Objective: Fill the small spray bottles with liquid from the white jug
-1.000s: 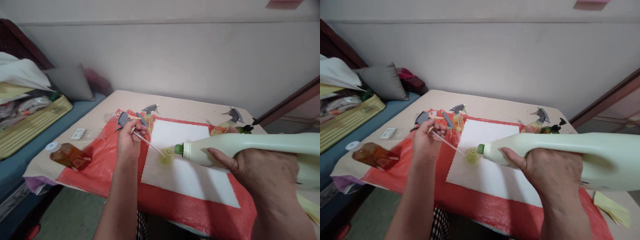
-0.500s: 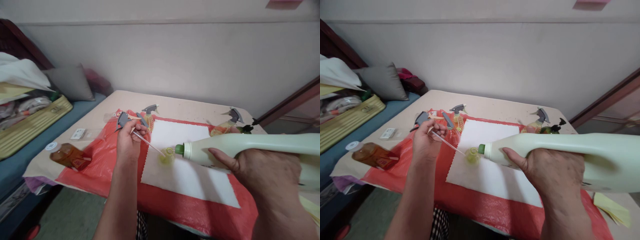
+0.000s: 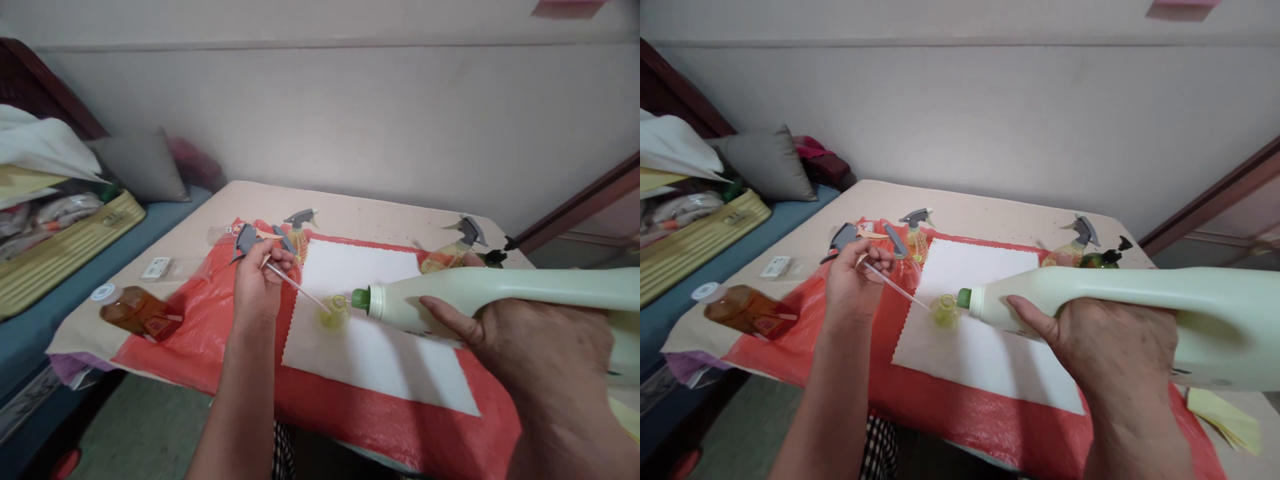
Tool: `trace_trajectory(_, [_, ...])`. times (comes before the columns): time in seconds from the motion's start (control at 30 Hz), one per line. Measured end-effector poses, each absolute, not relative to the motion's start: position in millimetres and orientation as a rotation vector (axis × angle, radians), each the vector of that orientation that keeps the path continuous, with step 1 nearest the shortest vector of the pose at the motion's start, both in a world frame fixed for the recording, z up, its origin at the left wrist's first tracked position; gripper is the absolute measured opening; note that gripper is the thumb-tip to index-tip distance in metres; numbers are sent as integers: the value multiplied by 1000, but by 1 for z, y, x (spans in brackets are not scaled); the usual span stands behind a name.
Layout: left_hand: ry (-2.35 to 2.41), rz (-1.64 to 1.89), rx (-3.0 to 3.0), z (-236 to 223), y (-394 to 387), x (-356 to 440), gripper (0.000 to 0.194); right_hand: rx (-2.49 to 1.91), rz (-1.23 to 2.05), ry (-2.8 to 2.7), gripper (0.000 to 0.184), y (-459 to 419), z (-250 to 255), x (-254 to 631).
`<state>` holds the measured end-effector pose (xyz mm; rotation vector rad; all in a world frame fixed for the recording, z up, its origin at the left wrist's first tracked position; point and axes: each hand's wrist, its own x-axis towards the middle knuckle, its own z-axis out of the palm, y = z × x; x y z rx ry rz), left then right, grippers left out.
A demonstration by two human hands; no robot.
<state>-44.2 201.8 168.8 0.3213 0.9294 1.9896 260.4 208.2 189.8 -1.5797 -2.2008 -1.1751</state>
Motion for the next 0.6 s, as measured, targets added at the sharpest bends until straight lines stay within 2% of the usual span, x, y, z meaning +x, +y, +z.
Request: trace_trajectory(0.6, [940, 1978, 315, 169, 201, -44, 20, -1595, -1151, -2166, 82, 208, 191, 258])
